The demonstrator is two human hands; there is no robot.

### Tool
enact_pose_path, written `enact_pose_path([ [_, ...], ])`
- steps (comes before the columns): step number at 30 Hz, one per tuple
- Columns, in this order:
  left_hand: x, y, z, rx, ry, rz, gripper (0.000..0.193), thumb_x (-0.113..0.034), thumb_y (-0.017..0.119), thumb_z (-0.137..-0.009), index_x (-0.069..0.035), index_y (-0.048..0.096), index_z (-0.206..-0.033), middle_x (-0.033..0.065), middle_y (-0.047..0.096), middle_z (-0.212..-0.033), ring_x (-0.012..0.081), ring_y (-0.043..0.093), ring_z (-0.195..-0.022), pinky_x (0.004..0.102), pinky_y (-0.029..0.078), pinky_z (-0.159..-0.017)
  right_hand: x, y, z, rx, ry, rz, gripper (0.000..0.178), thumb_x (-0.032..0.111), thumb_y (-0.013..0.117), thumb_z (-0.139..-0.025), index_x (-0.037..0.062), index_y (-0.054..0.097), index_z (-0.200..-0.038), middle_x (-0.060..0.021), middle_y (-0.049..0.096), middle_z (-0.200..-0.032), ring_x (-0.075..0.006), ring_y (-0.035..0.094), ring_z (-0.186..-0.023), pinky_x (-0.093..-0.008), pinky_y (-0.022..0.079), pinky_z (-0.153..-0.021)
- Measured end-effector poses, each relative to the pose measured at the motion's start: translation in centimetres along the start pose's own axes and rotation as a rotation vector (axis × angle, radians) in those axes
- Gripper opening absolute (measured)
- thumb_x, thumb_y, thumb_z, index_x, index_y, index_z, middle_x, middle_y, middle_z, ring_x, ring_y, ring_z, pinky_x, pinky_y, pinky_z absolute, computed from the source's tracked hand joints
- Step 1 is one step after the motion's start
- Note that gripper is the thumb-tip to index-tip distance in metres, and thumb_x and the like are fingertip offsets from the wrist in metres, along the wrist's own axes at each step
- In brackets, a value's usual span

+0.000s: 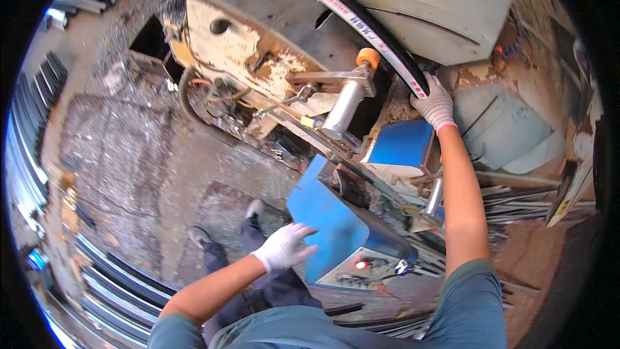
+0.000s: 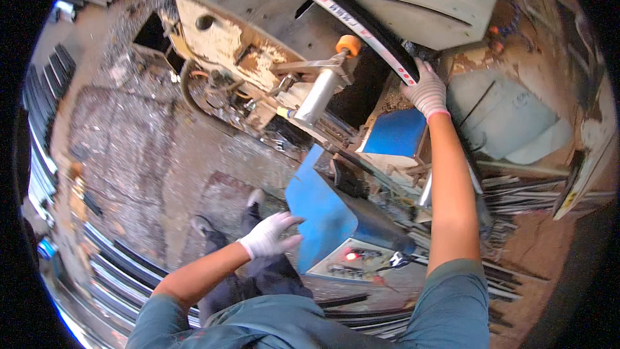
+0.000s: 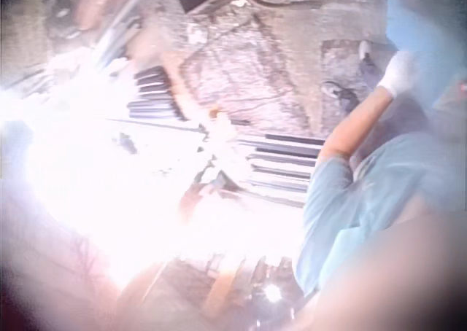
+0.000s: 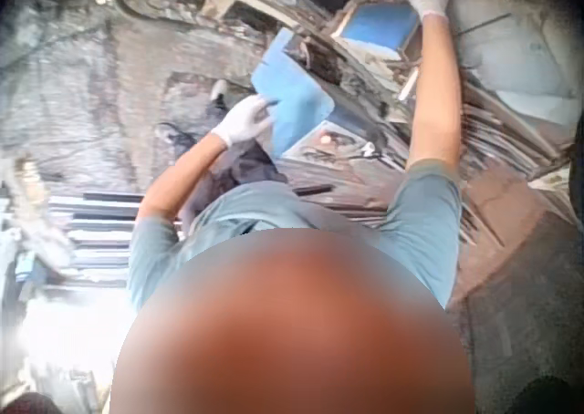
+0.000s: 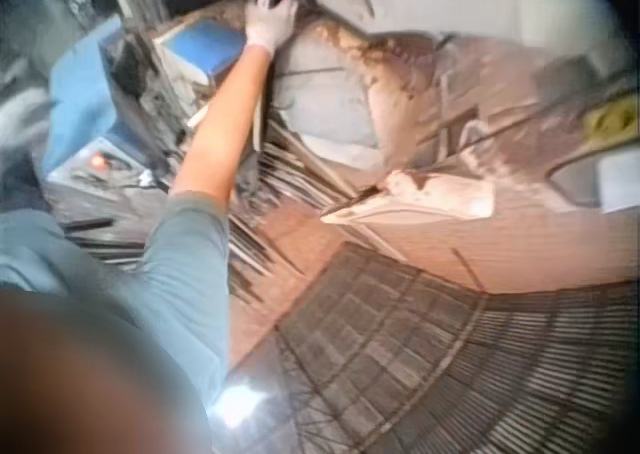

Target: The person loads long metal profiles into a cutting machine, secures them, and operates the controls to cut the pieces. The person repeats this process for several profiles, removing cut pieces and stacking them nearby.

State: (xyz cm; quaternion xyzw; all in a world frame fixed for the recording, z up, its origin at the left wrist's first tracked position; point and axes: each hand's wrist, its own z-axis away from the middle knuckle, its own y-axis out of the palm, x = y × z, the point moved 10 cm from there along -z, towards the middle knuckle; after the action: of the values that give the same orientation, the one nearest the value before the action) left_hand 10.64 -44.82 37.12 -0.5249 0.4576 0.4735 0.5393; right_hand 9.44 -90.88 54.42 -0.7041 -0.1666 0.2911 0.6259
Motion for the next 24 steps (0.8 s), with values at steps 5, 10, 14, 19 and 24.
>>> enact_pose_path([
  [5,-17.1,-6.6,-11.5,0.004,0.443,-0.271,0.054,-0.033,0.072,-0.087,-0.006,0.058,-0.131,0.018,0.062,-0.113,0.0382,0.059,-0.107,0.0458,0.048,-0.093,-0.5,0.0,0.2,0.094,0.028,0.006,0.083,0.035,0.077,-0.074,0.011,0.045,-0.147,-0.0158,0.05,-0.148,-0.0334,0.057,-0.127,-0.0413,0.047,-0.107],
  [10,-25.0,-6.7,-24.5,0.032,0.588,-0.594,0.075,-0.037,0.081,-0.075,-0.005,0.051,-0.136,0.0204,0.06,-0.12,0.0394,0.056,-0.115,0.0472,0.044,-0.101,-0.8,-0.3,0.8,0.102,-0.025,-0.099,0.083,0.035,0.076,-0.076,0.008,0.045,-0.148,-0.0152,0.048,-0.151,-0.0334,0.056,-0.129,-0.0417,0.047,-0.108],
  [14,-23.1,-4.8,-34.8,0.047,0.486,-1.144,0.12,-0.039,0.091,-0.063,-0.007,0.024,-0.157,0.0189,0.042,-0.151,0.0369,0.043,-0.138,0.0463,0.032,-0.118,0.0,-0.6,0.3,0.139,-0.199,-0.079,0.063,0.044,0.064,-0.083,0.0103,0.055,-0.136,-0.0173,0.053,-0.144,-0.0339,0.058,-0.125,-0.0411,0.048,-0.106],
  [19,-21.2,-3.8,-41.9,0.152,0.406,-1.312,0.13,-0.032,0.092,-0.064,-0.012,0.008,-0.161,0.0224,0.039,-0.154,0.0373,0.046,-0.138,0.0447,0.036,-0.116,-1.0,1.6,0.3,0.356,-0.073,0.012,0.05,0.035,0.065,-0.089,0.0033,0.064,-0.128,-0.0195,0.064,-0.131,-0.0309,0.063,-0.121,-0.0434,0.05,-0.103],
  [24,-19.9,-4.0,-44.7,0.337,0.121,-1.329,0.14,-0.034,0.094,-0.063,-0.023,-0.003,-0.163,0.0265,0.055,-0.139,0.0403,0.058,-0.125,0.0466,0.046,-0.107,-1.4,0.5,0.8,0.382,-0.037,-0.085,0.049,0.033,0.073,-0.085,0.0013,0.068,-0.122,-0.0196,0.069,-0.123,-0.0289,0.067,-0.114,-0.0435,0.052,-0.099],
])
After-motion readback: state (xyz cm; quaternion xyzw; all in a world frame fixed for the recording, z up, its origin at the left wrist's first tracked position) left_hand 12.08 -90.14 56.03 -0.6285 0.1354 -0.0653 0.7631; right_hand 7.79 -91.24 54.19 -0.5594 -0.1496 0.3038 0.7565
